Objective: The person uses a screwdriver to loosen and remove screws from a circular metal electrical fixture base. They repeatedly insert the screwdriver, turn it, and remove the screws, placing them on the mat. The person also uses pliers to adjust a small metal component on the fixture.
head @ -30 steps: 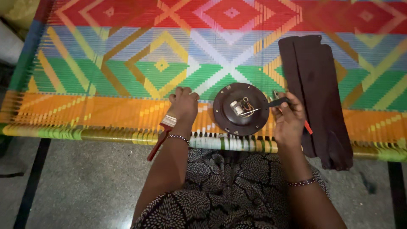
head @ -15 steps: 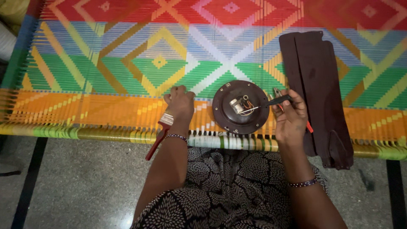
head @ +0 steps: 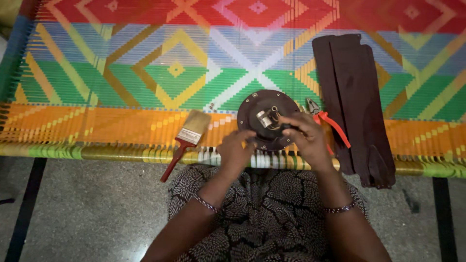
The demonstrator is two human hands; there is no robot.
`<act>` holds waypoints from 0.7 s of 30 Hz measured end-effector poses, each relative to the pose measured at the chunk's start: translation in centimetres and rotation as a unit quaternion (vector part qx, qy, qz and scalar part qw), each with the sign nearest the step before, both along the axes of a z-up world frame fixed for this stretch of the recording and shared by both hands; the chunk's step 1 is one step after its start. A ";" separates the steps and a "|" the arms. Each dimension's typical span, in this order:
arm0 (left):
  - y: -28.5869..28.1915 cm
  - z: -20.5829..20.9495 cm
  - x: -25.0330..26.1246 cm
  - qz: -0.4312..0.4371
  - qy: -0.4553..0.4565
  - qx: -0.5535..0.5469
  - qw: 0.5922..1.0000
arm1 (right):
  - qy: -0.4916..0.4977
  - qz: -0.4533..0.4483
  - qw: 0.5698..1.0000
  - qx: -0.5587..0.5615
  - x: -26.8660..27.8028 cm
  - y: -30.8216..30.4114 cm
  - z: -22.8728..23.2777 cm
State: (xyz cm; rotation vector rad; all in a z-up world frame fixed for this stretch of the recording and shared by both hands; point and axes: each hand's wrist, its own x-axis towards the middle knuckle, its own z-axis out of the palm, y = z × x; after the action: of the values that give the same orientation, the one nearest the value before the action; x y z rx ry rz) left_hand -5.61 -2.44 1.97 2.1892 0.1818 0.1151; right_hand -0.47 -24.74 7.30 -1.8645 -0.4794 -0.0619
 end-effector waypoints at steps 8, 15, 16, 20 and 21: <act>-1.6 -1.1 -0.3 -0.032 -0.090 0.094 0.991 | -0.012 0.025 1.000 0.003 -0.5 0.7 0.6; -1.6 -2.9 0.4 -0.093 -0.052 0.065 0.992 | -0.018 0.021 1.000 -0.004 -0.8 1.2 0.3; -1.6 -3.0 0.6 -0.099 -0.039 0.052 0.993 | -0.024 0.025 0.999 -0.009 -0.9 1.3 0.4; -1.5 -3.2 0.8 -0.103 -0.041 0.039 0.993 | -0.033 0.039 0.998 -0.019 -1.2 1.6 0.6; -1.6 -3.3 0.9 -0.103 -0.035 0.037 0.993 | -0.030 0.042 0.998 -0.019 -1.2 1.7 0.6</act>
State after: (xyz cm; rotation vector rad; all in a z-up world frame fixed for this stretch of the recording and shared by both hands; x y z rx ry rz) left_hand -4.67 -4.03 -1.28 2.2594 -0.0884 0.0840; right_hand -1.71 -23.04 7.90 -1.8825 -0.6048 -0.0530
